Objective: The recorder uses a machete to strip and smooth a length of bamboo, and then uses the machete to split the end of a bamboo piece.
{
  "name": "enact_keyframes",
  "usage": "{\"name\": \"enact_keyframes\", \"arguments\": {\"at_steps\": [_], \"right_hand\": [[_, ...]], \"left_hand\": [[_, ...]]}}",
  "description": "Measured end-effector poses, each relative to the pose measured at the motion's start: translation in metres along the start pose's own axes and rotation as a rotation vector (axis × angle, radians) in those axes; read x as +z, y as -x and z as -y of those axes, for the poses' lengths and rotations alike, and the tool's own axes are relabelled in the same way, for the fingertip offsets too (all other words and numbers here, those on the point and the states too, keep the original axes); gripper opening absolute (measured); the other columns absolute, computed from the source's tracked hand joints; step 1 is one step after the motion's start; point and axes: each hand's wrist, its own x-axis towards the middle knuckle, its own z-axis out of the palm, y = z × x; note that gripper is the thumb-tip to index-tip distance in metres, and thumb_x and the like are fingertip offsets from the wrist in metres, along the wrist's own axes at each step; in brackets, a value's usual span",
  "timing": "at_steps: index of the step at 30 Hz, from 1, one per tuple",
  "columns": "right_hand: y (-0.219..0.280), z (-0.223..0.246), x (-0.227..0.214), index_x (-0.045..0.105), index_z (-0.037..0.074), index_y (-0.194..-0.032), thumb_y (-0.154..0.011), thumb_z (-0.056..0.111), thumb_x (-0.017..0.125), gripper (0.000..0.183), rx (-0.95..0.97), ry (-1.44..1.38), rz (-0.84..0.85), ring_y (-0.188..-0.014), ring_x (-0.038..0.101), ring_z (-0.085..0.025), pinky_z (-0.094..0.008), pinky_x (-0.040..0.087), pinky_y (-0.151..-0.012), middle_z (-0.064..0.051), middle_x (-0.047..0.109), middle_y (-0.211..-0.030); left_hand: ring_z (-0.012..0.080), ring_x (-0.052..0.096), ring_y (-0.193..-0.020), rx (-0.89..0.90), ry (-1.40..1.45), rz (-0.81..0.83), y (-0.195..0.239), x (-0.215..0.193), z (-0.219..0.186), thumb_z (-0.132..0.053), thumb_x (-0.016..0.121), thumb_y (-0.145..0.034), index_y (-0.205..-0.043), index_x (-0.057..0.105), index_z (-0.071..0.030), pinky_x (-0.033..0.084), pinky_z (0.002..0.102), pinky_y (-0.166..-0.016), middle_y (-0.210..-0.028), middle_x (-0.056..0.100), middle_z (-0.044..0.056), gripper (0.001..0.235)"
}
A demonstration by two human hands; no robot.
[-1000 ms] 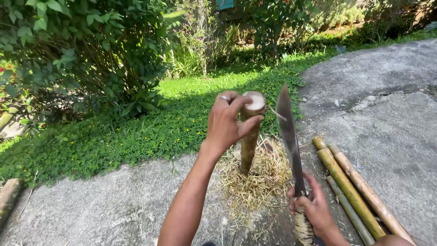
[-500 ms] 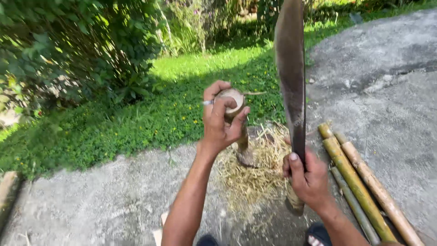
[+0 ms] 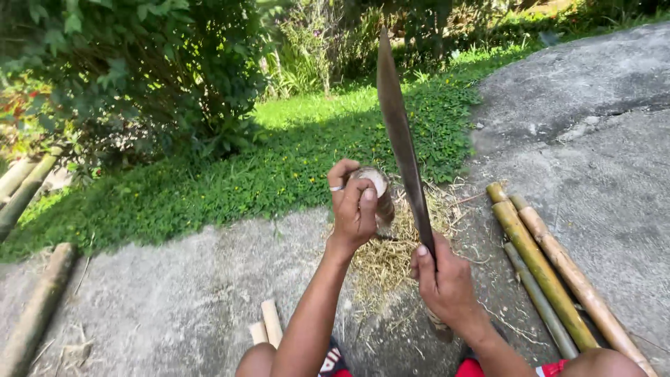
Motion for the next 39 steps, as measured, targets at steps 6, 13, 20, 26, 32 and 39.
{"name": "enact_keyframes", "arguments": {"at_steps": [6,13,20,26,32,39], "right_hand": [[0.011,0.006,0.008,0.058,0.002,-0.121,-0.101,0.020,0.050,0.029,0.000,0.007,0.093,-0.043,0.064,-0.021,-0.041,0.048,-0.043,-0.008,0.061,-0.054],[0.015,0.016,0.004,0.061,0.000,-0.119,-0.102,0.018,0.048,0.028,-0.114,0.053,-0.037,-0.046,0.065,-0.021,-0.040,0.049,-0.045,-0.010,0.062,-0.056],[0.019,-0.010,0.029,0.065,0.001,-0.113,-0.101,0.014,0.054,0.021,-0.112,0.186,-0.004,-0.050,0.064,-0.029,-0.043,0.049,-0.048,-0.014,0.064,-0.061],[0.022,0.016,0.013,0.065,-0.002,-0.113,-0.098,0.010,0.055,0.022,-0.148,0.087,-0.017,-0.040,0.062,-0.024,-0.040,0.046,-0.039,-0.012,0.062,-0.054],[0.023,-0.008,0.023,0.063,-0.003,-0.112,-0.101,0.010,0.052,0.021,-0.203,0.080,-0.036,-0.038,0.060,-0.019,-0.035,0.046,-0.035,-0.007,0.061,-0.053],[0.030,0.034,0.004,0.066,-0.002,-0.111,-0.098,0.011,0.057,0.021,-0.158,0.177,0.006,-0.045,0.064,-0.025,-0.041,0.048,-0.043,-0.011,0.061,-0.056]], "left_hand": [[0.0337,0.052,-0.118,-0.043,0.018,-0.145,0.024,0.009,0.008,-0.032,0.050,-0.106,-0.097,0.054,-0.004,0.045,0.047,-0.102,-0.127,0.051,0.023,0.029],[0.0336,0.052,-0.120,-0.066,-0.027,-0.214,0.024,0.009,0.021,-0.034,0.048,-0.106,-0.097,0.050,-0.004,0.045,0.048,-0.103,-0.129,0.049,0.024,0.031],[0.0346,0.051,-0.120,-0.024,-0.044,-0.222,0.033,0.007,0.014,-0.033,0.049,-0.106,-0.096,0.049,-0.004,0.045,0.049,-0.103,-0.129,0.049,0.025,0.031],[0.0346,0.050,-0.120,-0.003,-0.054,-0.241,0.035,0.006,0.021,-0.034,0.046,-0.107,-0.096,0.047,-0.005,0.044,0.049,-0.102,-0.128,0.049,0.024,0.032],[0.0331,0.050,-0.119,0.007,-0.052,-0.243,0.039,0.009,0.012,-0.034,0.044,-0.108,-0.095,0.046,-0.005,0.044,0.050,-0.103,-0.126,0.049,0.022,0.032],[0.0331,0.049,-0.118,0.007,-0.058,-0.212,0.050,0.001,0.011,-0.030,0.047,-0.107,-0.095,0.046,-0.004,0.044,0.047,-0.101,-0.128,0.047,0.024,0.028]]}}
